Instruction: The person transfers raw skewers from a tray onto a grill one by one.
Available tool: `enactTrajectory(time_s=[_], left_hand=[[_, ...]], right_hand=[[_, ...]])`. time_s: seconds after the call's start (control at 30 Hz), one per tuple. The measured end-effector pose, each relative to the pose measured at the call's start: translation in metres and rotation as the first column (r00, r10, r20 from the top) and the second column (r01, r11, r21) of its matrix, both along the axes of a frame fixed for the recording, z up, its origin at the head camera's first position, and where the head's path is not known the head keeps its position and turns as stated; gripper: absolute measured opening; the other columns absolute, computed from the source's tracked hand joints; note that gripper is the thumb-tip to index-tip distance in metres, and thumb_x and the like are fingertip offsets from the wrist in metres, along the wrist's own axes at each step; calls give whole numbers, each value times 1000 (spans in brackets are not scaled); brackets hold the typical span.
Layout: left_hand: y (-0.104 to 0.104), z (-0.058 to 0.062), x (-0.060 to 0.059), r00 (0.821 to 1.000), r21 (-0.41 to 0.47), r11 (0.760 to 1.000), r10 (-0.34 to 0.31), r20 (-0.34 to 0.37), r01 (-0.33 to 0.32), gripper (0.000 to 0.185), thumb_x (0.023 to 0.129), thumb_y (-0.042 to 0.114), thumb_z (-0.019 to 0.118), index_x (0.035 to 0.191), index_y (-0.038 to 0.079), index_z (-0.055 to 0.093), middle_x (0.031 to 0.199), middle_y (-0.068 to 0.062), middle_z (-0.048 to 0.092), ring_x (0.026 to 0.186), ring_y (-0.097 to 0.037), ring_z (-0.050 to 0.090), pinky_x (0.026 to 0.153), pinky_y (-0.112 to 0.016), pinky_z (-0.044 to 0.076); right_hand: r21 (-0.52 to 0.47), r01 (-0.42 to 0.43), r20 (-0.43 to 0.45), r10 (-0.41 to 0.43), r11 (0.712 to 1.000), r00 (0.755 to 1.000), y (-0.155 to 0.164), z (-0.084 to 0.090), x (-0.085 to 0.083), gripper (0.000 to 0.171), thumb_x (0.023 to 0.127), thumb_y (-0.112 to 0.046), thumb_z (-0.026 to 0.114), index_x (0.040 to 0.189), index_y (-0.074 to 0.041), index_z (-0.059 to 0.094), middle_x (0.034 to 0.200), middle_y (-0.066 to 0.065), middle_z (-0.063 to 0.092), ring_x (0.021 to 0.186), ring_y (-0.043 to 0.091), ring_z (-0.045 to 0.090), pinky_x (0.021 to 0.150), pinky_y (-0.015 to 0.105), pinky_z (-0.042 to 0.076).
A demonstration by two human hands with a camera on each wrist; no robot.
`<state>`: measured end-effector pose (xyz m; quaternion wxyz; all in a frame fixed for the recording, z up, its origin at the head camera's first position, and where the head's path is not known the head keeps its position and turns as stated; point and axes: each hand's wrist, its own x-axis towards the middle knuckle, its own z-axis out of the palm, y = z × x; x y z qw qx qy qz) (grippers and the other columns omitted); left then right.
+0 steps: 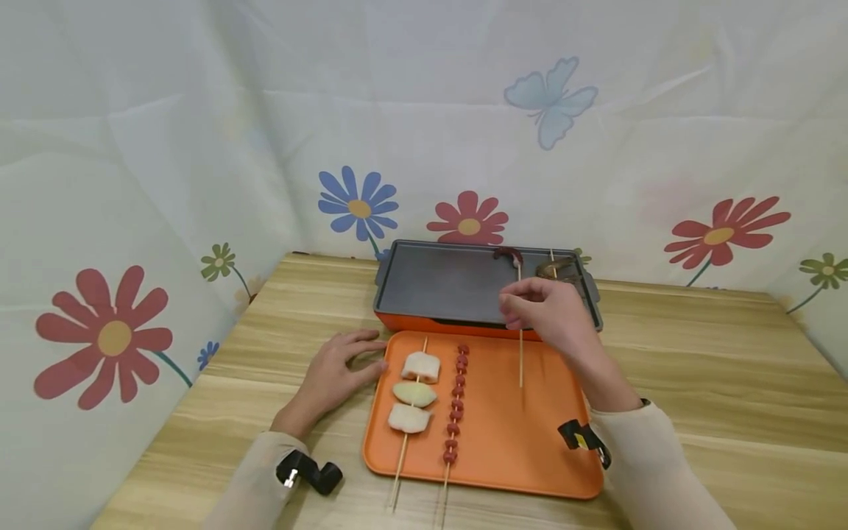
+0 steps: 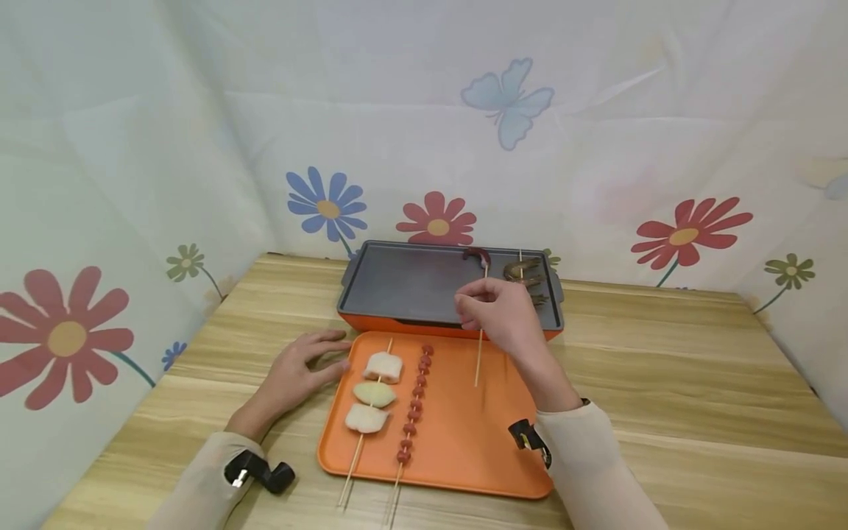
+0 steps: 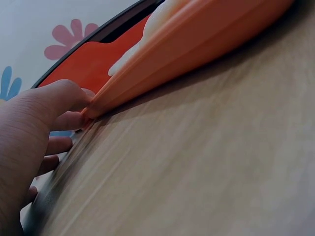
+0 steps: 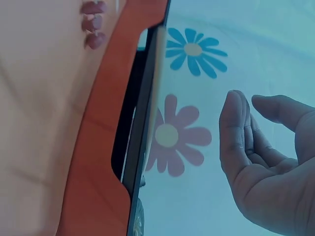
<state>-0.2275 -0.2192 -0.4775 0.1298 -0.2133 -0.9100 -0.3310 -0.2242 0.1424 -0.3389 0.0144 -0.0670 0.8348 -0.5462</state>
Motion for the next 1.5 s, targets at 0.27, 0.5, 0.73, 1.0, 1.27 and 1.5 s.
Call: enactTrajectory(time_s=[0.27, 0.5, 0.73, 1.0, 1.27, 1.5], left_hand=[[0, -2, 1, 1000, -6, 1000, 9, -3, -9, 40, 94, 34, 82, 128, 13, 79, 144, -11, 66, 136, -37, 57, 121, -61, 31], [1, 2, 2, 1000, 10, 1000, 8, 12, -8, 40, 93, 33, 82, 127, 12, 79, 144, -11, 66, 137, -37, 56, 122, -61, 29], [0, 2, 1, 1000, -1, 1000, 14, 3, -14, 40, 93, 34, 83, 127, 13, 79, 144, -10, 66, 136, -36, 57, 119, -60, 35], [0, 1, 1, 1000, -6, 1000, 8, -3, -8, 40, 94, 35, 82, 128, 15, 79, 144, -9, 66, 136, -35, 57, 117, -61, 37], [0, 2, 2, 1000, -8, 1000, 7, 6, -7, 40, 94, 34, 82, 128, 14, 79, 144, -9, 66, 137, -35, 56, 120, -60, 33], [1, 4, 4, 1000, -1, 1000, 8, 3, -8, 40, 94, 33, 82, 127, 11, 79, 144, -11, 66, 137, -37, 56, 121, -61, 31]], right_hand=[[3, -111, -17, 111, 994, 994, -12, -11, 21, 21, 102, -17, 74, 114, 0, 76, 94, 14, 76, 82, 25, 74, 79, 35, 63], [-3, -172, -4, 172, 985, 985, -24, -13, 37, 17, 101, -16, 76, 110, -1, 77, 93, 5, 77, 81, 26, 74, 80, 43, 64], [-3, -272, 87, 272, 962, 958, -34, -25, 50, 14, 101, -16, 75, 107, -3, 78, 92, 10, 77, 83, 37, 73, 80, 51, 63], [-15, -391, 157, 389, 920, 908, -39, -39, 60, 12, 100, -17, 76, 100, -5, 78, 86, 11, 75, 76, 25, 71, 74, 49, 62], [-68, -461, 240, 463, 885, 853, -36, -54, 69, 8, 96, -13, 78, 95, -5, 80, 81, 5, 74, 71, 19, 67, 67, 38, 60], [-58, -489, 250, 487, 870, 837, -35, -67, 79, 11, 94, -13, 81, 84, -8, 80, 72, 4, 72, 62, 13, 61, 57, 28, 55]])
